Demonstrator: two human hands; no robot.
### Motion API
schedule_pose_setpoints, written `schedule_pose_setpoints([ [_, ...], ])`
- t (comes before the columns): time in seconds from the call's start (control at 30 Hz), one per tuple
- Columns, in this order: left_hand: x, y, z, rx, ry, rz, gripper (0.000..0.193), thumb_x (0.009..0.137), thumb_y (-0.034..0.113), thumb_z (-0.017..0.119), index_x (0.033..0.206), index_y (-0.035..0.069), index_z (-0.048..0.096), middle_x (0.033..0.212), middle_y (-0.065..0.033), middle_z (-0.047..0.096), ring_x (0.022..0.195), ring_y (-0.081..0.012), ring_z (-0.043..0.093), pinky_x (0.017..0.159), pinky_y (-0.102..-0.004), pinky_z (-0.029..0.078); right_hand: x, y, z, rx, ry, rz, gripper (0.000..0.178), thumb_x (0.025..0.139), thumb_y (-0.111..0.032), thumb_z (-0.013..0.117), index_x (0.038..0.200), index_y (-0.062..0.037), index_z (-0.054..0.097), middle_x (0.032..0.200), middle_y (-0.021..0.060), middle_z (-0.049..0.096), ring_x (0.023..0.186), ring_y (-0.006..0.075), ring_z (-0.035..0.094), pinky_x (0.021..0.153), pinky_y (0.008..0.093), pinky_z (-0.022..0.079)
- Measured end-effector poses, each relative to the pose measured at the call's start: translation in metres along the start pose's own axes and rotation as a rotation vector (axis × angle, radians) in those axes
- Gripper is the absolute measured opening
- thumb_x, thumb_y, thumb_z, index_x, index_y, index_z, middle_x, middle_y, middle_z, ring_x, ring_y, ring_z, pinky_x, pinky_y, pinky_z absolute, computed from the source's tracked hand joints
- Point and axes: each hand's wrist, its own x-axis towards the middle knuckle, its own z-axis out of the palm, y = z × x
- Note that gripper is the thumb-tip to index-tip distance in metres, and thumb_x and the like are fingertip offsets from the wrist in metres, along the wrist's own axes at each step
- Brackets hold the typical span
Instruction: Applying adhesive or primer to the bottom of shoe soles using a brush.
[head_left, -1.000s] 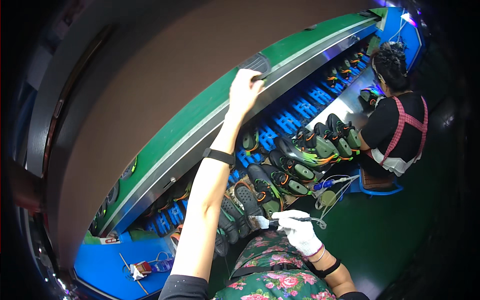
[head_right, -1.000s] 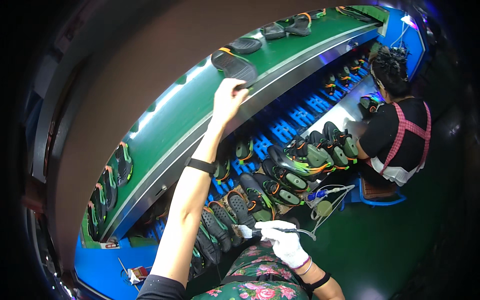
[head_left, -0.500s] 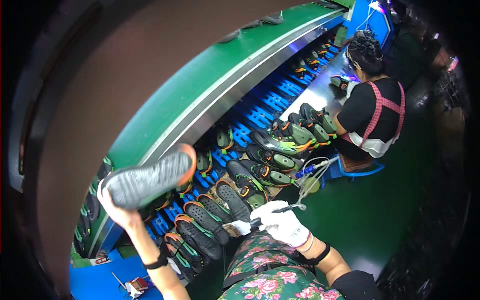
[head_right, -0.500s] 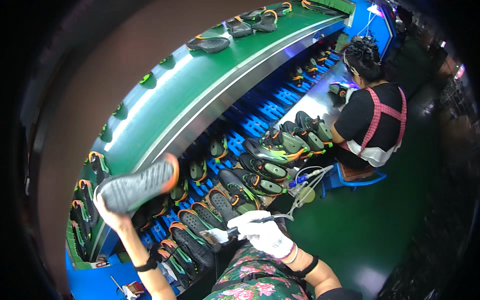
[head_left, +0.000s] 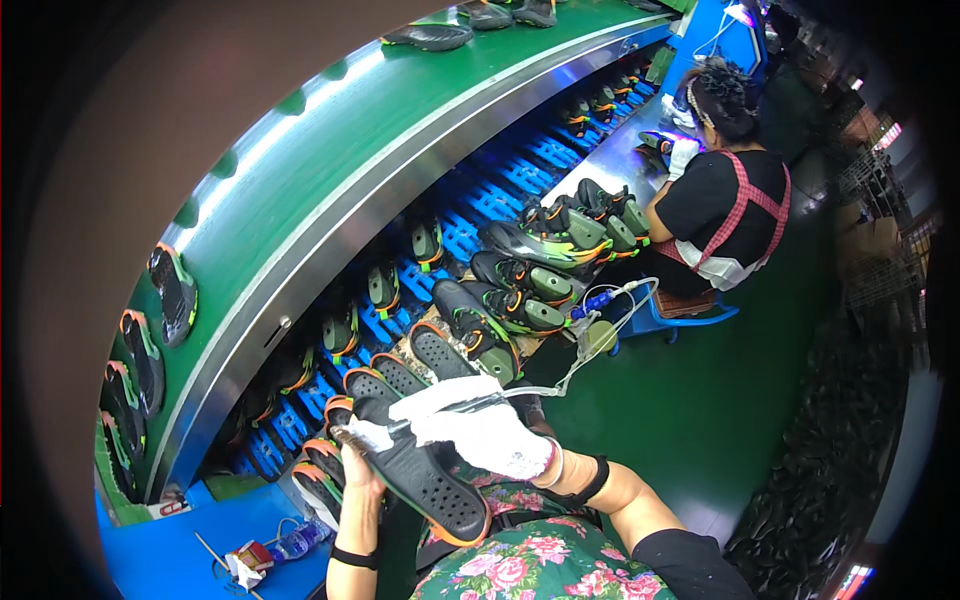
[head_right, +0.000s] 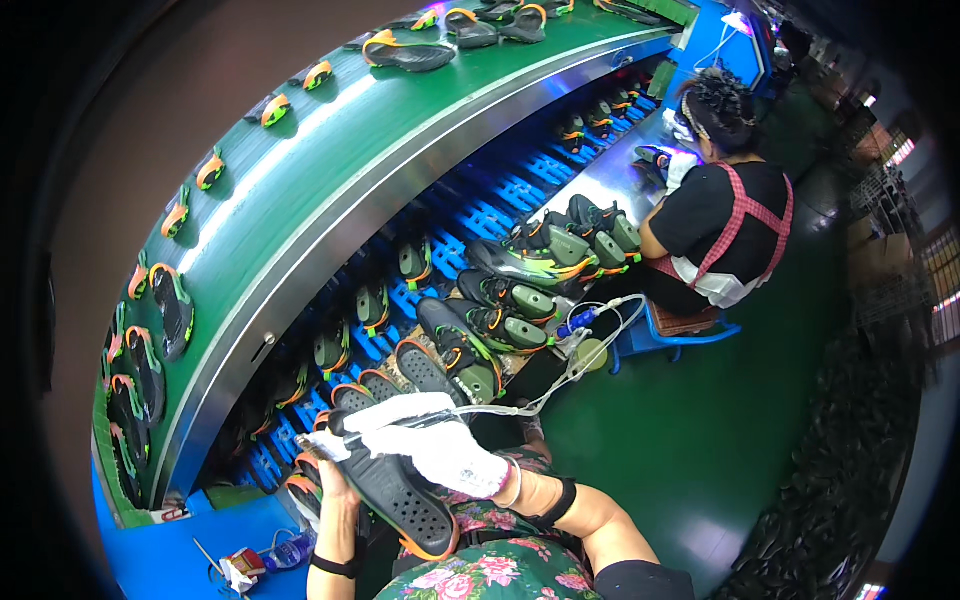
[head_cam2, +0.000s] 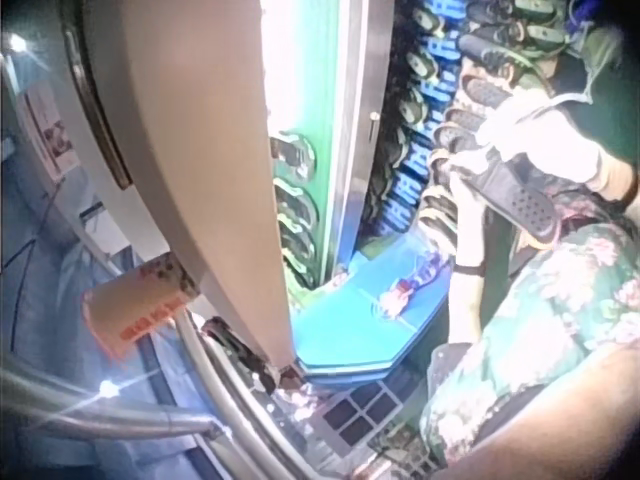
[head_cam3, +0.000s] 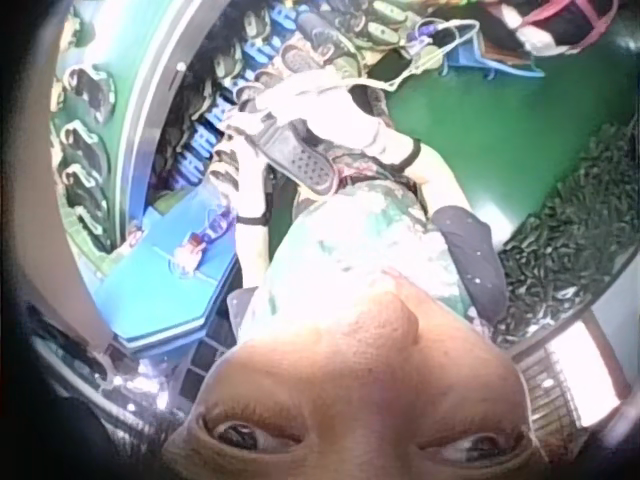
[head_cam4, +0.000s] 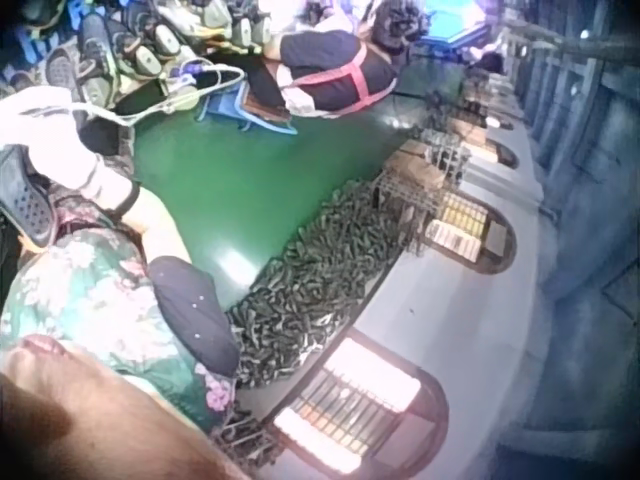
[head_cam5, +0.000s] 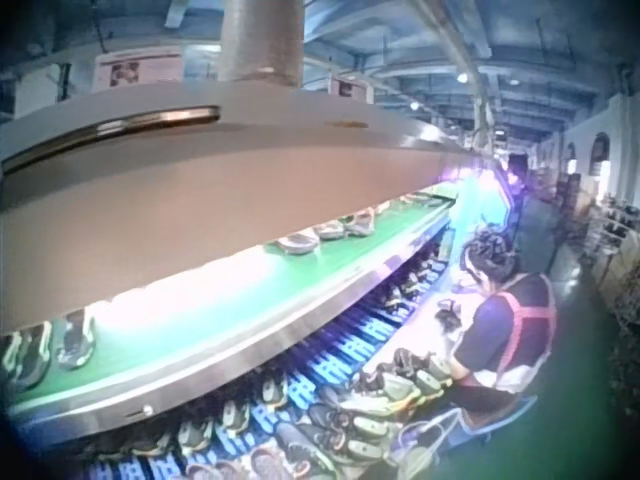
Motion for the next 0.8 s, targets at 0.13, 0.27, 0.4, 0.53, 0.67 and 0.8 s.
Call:
schedule_pose_setpoints([
  [0.13,-0.03,-0.029,-0.003,-0.514,-0.411,-0.17,0.111,0.082,0.087,0.05,0.154,0.003,0.038,0.151,-0.0265,0.047,0.134,-0.0484,0.05,0.116,-0.0645,0.036,-0.007,0.0,0.002,-0.14,0.019,0.081,0.026,0.096,-0.004,0.067,0.121,0.0033,0.073,0.112,0.011,0.077,0.101,0.0156,0.07,0.091,0.0288,0.057],
  [0.27,-0.057,-0.052,0.005,-0.564,-0.625,-0.421,0.14,0.067,0.101,0.047,0.16,-0.002,0.026,0.154,-0.0408,0.036,0.138,-0.0598,0.042,0.117,-0.0694,0.031,-0.014,0.006,-0.001,0.205,0.154,0.511,0.027,0.093,-0.012,0.074,0.119,-0.002,0.075,0.093,0.0026,0.075,0.061,0.0047,0.063,0.051,0.0216,0.05],
  [0.4,-0.061,-0.052,0.019,-0.434,-0.481,-0.319,0.121,0.077,0.102,0.02,0.142,0.004,0.052,0.118,-0.0196,0.066,0.104,-0.0358,0.069,0.093,-0.0499,0.057,-0.008,0.01,0.002,-0.12,0.068,0.146,0.029,0.089,-0.006,0.077,0.118,-0.0003,0.075,0.085,0.0026,0.074,0.055,0.0054,0.061,0.048,0.0202,0.049],
  [0.53,-0.061,-0.036,0.042,-0.35,-0.424,-0.152,0.122,0.076,0.102,0.014,0.139,0.005,0.054,0.111,-0.0177,0.069,0.096,-0.034,0.07,0.086,-0.048,0.058,-0.001,0.008,0.01,-0.193,0.098,0.232,0.024,0.089,0.005,0.07,0.112,0.0085,0.072,0.093,0.0148,0.074,0.061,0.0178,0.068,0.054,0.028,0.057],
  [0.67,-0.069,-0.029,0.059,-0.617,-0.376,-0.129,0.117,0.081,0.099,0.016,0.143,0.006,0.052,0.121,-0.0171,0.068,0.1,-0.0345,0.07,0.091,-0.0503,0.057,0.012,0.009,0.011,-0.63,-0.109,-0.384,0.019,0.084,0.002,0.075,0.103,0.0039,0.076,0.096,0.0138,0.076,0.071,0.0161,0.07,0.057,0.028,0.055],
  [0.8,-0.074,-0.038,0.064,-0.473,-0.21,-0.003,0.107,0.088,0.093,0.023,0.149,0.009,0.048,0.136,-0.0119,0.062,0.118,-0.0306,0.064,0.104,-0.0465,0.051,0.023,0.007,0.011,-0.965,-0.21,-0.802,0.029,0.081,-0.001,0.075,0.11,-0.0009,0.075,0.111,0.0149,0.076,0.098,0.0312,0.073,0.085,0.0397,0.057],
])
